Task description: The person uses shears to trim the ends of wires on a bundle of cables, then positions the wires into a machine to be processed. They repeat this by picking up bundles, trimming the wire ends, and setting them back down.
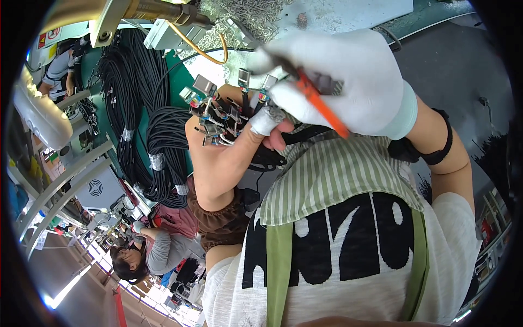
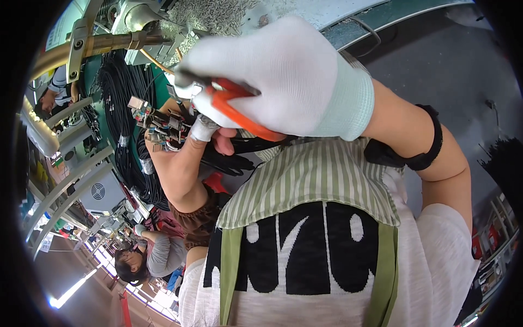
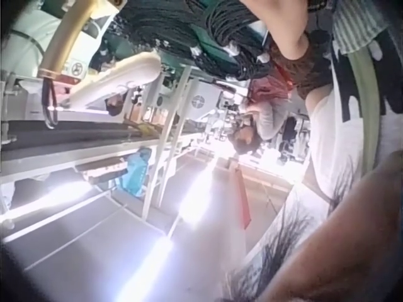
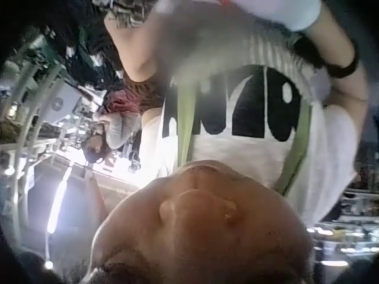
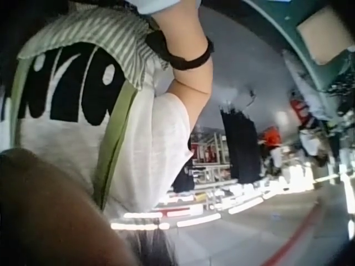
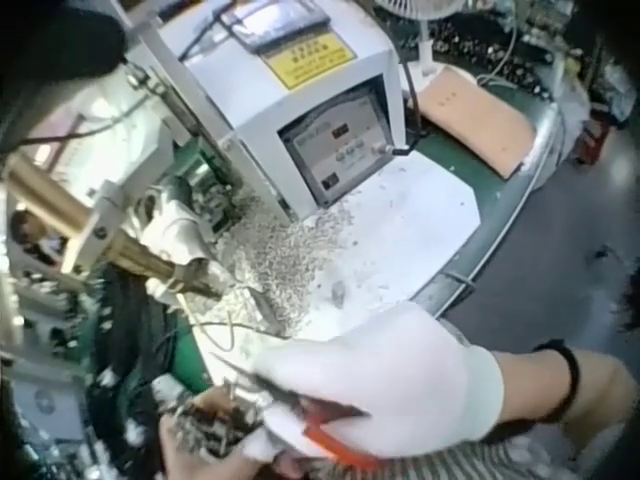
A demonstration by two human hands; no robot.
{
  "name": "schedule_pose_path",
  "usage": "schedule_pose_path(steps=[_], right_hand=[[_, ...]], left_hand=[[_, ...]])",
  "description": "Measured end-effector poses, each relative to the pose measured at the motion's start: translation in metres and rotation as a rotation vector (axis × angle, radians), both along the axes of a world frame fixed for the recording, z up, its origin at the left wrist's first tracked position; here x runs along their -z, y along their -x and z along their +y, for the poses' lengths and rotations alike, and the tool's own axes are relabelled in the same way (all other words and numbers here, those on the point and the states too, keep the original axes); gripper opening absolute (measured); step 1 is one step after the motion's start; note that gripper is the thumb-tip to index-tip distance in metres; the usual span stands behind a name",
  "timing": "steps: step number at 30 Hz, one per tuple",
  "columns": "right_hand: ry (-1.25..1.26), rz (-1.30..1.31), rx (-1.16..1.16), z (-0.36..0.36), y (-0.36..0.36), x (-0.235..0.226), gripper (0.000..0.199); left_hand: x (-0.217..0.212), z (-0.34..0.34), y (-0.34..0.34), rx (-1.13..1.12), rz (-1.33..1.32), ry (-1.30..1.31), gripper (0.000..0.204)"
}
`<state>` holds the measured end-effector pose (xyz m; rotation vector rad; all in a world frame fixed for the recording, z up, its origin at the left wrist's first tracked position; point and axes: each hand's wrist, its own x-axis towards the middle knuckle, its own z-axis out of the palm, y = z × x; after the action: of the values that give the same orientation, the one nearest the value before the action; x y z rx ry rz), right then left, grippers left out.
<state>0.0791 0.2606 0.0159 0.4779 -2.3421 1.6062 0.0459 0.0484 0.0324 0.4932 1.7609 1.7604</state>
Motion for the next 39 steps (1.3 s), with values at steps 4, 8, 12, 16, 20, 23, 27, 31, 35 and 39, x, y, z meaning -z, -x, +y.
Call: schedule_pose_path(steps=[4,8,12,16,20,23,27,31,35,39], right_hand=[[-0.239,0.172,0.010,0.005,0.004,-0.002,0.017],[-0.011,-0.295,-0.081,0.003,0.005,-0.019,0.019],[0.156,-0.586,-0.378,0.016,0.013,-0.014,0.020],[0.079,-0.421,-0.369,0.013,0.009,-0.012,0.016],[-0.107,-0.014,-0.103,-0.003,-0.001,-0.006,0.012],[-0.209,0.149,0.038,-0.012,-0.003,0.003,0.014],[-0.379,0.174,0.201,-0.013,-0.006,-0.003,0.020],[-0.494,0.051,0.249,-0.011,-0.009,-0.007,0.023],[-0.580,0.192,0.274,-0.014,-0.015,0.005,0.022],[-0.564,0.098,0.211,-0.016,-0.018,0.008,0.022]], left_hand=[[0.000,0.008,-0.006,-0.076,0.077,0.001,0.038],[0.008,0.006,-0.013,-0.148,0.327,0.063,0.039],[0.015,-0.004,-0.014,-0.114,0.582,0.206,0.036],[0.011,-0.002,-0.014,-0.066,0.547,0.204,0.030],[0.001,0.010,-0.011,-0.165,-0.141,-0.239,0.023],[0.001,0.010,-0.007,-0.222,-0.451,-0.430,0.021],[0.002,0.009,-0.007,-0.257,-0.272,-0.268,0.022],[0.004,0.007,-0.010,-0.349,0.072,0.028,0.025],[0.012,0.005,-0.009,-0.424,0.147,0.077,0.027],[0.014,0.011,-0.011,-0.434,0.209,0.120,0.028]])
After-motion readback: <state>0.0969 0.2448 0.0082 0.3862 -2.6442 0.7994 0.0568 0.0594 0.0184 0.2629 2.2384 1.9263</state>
